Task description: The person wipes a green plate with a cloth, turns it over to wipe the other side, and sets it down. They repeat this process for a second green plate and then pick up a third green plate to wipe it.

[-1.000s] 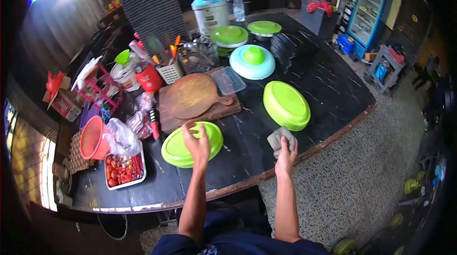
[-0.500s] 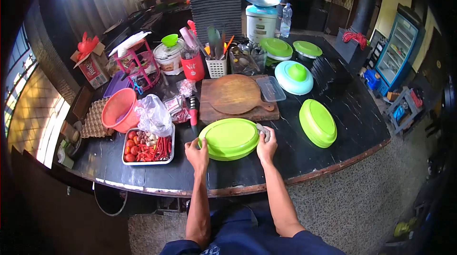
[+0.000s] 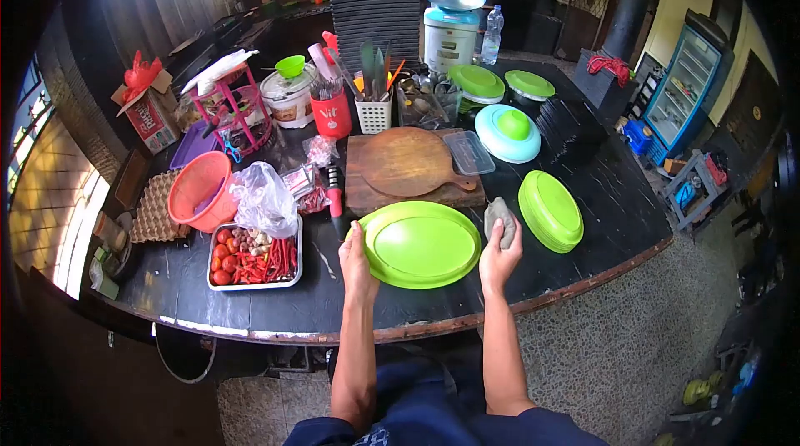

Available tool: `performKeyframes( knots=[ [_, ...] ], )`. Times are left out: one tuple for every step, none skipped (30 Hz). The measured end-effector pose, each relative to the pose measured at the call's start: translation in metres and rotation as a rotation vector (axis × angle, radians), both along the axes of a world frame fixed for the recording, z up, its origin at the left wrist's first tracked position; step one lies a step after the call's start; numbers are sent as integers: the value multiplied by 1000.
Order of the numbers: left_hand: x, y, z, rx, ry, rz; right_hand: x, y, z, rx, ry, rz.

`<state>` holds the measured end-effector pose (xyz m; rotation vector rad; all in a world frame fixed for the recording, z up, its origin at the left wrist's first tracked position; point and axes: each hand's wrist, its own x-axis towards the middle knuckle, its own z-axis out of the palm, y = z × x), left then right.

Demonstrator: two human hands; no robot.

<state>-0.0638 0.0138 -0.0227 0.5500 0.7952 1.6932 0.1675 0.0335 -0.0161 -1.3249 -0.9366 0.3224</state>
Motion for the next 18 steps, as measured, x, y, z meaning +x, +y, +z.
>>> performKeyframes(
  knots=[
    [5,-1,4,2,-1,2,-6,-4,9,2,-1,2],
    [12,-2,9,8,-15,-12,-13,-6,15,-33,-103,100],
    [19,-2,12,13,-29,-28,-19,-8,18,-67,-206,196],
    [24,-3,12,1,-1,-38,-27,-3,13,43,-399,186],
    [26,-3,11,5,1,-41,-35,-3,6,100,-469,129],
    [26,-4,12,28,41,-43,-41,-5,9,90,-466,152],
    [26,-5,13,50,82,-42,-46,-6,13,81,-462,177],
    [26,-6,14,44,87,-38,-51,-7,17,81,-459,179],
    [25,-7,14,39,90,-37,-56,-8,21,131,-493,217],
    [25,-8,15,39,56,-41,-61,-10,25,181,-527,253],
    [26,-9,16,41,20,-47,-67,-13,29,178,-524,252],
    [29,-9,15,39,22,-49,-72,-15,34,201,-556,308],
    [32,-10,13,15,-18,-43,-78,-17,38,226,-589,364],
    [34,-11,12,-10,-58,-36,-83,-19,39,220,-595,414],
    [35,-11,11,-9,-58,-37,-86,-21,40,221,-595,413],
    [35,-11,10,17,-101,-24,-89,-23,41,240,-636,465],
    [36,-11,9,41,-146,-12,-90,-26,42,259,-676,518],
    [40,-10,8,31,-186,47,-90,-31,43,264,-696,589]
  ],
)
